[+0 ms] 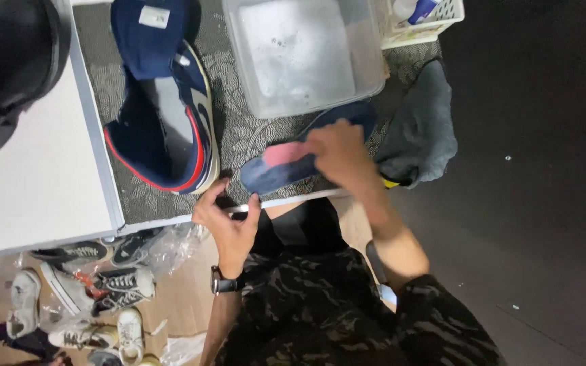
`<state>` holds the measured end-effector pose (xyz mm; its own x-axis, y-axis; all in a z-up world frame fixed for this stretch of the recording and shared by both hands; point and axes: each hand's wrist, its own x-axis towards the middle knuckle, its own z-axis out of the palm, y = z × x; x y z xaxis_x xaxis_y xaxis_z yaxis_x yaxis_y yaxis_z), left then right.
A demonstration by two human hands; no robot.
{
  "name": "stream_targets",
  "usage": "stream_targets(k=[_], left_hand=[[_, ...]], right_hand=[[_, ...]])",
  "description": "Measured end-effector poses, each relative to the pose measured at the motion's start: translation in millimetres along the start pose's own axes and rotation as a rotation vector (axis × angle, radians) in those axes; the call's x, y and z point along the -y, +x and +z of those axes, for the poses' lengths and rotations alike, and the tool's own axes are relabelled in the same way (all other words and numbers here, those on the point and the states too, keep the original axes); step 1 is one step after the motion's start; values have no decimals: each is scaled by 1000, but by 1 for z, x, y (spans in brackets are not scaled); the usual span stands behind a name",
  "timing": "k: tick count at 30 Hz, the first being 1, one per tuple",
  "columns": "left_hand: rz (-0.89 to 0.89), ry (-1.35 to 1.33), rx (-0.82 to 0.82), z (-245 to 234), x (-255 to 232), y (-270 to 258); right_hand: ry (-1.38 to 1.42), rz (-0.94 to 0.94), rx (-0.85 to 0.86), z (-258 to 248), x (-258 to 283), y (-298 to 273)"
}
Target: The person cleans a blue shoe insole by scrubbing it with a pink brush dipped in soapy water, then wipes it with a yellow cloth. They spray the insole with a cleaning solution and place it back into the shoe.
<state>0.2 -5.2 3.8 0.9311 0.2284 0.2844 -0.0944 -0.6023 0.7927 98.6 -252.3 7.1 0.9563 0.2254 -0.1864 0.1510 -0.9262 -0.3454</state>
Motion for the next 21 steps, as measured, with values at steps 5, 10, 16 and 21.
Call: stream_targets(k=[5,10,16,21], left_hand=[[-4,17,37,-2,6,-4],[33,42,75,1,10,-5],[33,151,232,-3,13,-5],[0,109,291,-3,17,-5]], right_hand=[[-62,-100,56,30,49,-11],[-77,-67,104,8,-9,-18],[-74,-195,70,16,22,-21],[-115,-86,181,12,7,-30]])
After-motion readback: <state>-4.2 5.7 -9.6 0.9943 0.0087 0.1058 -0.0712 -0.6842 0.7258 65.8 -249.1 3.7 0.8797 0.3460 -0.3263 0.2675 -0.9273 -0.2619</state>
